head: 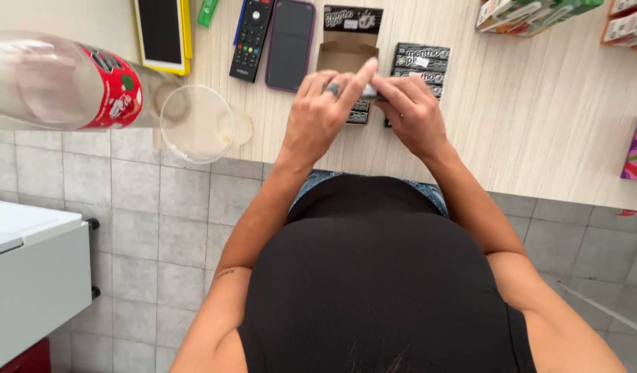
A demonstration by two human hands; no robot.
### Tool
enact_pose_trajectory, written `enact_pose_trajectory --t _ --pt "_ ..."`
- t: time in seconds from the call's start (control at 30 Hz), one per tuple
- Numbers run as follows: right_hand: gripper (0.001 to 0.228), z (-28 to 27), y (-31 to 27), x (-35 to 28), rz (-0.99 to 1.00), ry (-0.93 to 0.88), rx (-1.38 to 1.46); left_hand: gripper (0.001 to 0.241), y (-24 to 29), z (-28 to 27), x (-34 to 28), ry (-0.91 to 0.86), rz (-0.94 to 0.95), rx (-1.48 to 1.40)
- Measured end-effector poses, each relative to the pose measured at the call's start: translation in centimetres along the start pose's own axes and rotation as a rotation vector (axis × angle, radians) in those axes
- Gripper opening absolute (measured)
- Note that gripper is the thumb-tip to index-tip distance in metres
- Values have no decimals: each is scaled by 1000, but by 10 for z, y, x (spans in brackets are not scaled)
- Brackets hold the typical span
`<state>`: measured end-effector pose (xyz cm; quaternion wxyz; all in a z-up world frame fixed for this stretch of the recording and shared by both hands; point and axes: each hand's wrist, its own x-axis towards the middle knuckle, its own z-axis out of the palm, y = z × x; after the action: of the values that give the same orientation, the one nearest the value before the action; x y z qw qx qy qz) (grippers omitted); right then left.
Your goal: Organizing and arranging small mint boxes into a cardboard display tray on a store counter.
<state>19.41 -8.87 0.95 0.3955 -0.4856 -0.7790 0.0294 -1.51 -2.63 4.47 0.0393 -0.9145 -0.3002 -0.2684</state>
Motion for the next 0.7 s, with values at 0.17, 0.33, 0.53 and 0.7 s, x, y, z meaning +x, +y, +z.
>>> enact_pose_trajectory --t 0.17,0.33,0.53,0.7 --pt "26 -25 61 -7 111 77 -90 66 -24 30 -18 -178 -131 -266" --pt "34 -40 100 -9 437 81 57 57 -30 32 -23 -249 -121 -190" --pt "31 -28 105 -13 533 -40 127 48 -34 51 -29 -407 -199 -229" --pt "31 -34 106 -10 641 -141 224 46 -40 55 -19 -439 -255 -260"
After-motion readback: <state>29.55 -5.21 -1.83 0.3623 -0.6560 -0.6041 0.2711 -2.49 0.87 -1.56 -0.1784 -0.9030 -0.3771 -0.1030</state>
